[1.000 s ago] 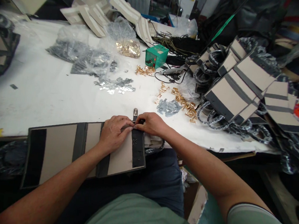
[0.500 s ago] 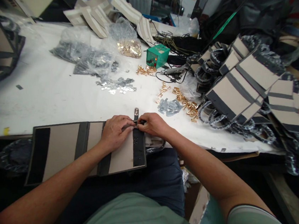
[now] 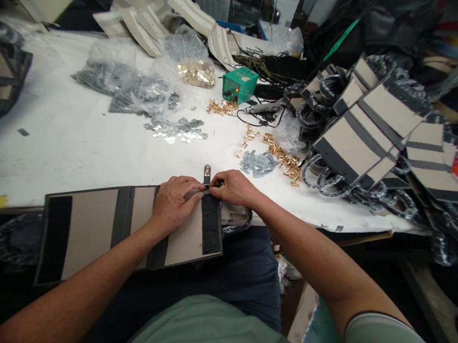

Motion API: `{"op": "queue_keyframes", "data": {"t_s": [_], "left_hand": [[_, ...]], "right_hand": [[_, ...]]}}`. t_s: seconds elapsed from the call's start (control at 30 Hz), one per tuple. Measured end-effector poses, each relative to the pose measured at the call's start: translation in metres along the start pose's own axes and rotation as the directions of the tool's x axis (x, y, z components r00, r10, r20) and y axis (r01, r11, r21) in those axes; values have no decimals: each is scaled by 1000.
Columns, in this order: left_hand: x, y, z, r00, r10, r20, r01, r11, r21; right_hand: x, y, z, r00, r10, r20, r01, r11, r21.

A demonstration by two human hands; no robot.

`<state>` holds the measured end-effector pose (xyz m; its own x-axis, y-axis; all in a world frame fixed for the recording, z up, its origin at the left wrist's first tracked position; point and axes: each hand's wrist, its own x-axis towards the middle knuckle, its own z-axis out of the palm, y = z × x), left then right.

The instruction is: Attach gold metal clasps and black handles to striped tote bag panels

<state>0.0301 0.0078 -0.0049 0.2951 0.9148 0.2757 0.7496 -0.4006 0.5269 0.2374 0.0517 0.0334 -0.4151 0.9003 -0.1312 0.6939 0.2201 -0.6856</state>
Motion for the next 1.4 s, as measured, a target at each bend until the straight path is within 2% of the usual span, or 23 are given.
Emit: {"op": "queue_keyframes", "data": {"t_s": [0.23, 0.37, 0.43, 0.53, 0.6, 0.7, 0.83, 0.97, 1.07, 1.23, 1.4], "left_hand": [[-2, -1, 2, 1000, 19, -22, -19, 1000, 5], [-3, 0, 2, 999, 44, -18, -43, 998, 45], [-2, 0, -1, 998, 70, -6, -70, 995, 66], [-1, -1, -6, 991, 125, 41, -128, 989, 80], [0, -4, -9, 987, 144, 69, -148, 986, 70], [2, -7, -11, 990, 123, 68, -126, 991, 39], [4, -9, -12, 996, 68, 54, -66, 998, -23], [4, -8, -13, 998, 24, 57, -19, 997, -79], [4, -9, -13, 999, 11, 47, -6, 995, -99], [4, -11, -10, 998, 16, 54, -11, 996, -88], [6, -12, -7, 998, 43, 48, -39, 997, -66]], "right_hand": [[5, 1, -3, 997, 35, 72, -37, 999, 34], [7, 0, 0, 998, 67, 4, -67, 998, -1], [7, -2, 0, 998, 60, -11, -60, 998, -18], [8, -6, -3, 998, 33, 56, -31, 999, -31], [13, -10, -7, 998, 18, 57, -14, 997, -80], [34, -17, -15, 998, 11, -57, -20, 984, -177], [85, -23, -22, 979, 54, -196, -106, 958, -266], [142, -16, -20, 953, 143, -268, -214, 943, -257], [169, -8, -16, 947, 169, -272, -241, 936, -258], [181, 1, -16, 945, 197, -262, -259, 937, -233], [166, -10, -31, 942, 181, -283, -239, 953, -184]]}}
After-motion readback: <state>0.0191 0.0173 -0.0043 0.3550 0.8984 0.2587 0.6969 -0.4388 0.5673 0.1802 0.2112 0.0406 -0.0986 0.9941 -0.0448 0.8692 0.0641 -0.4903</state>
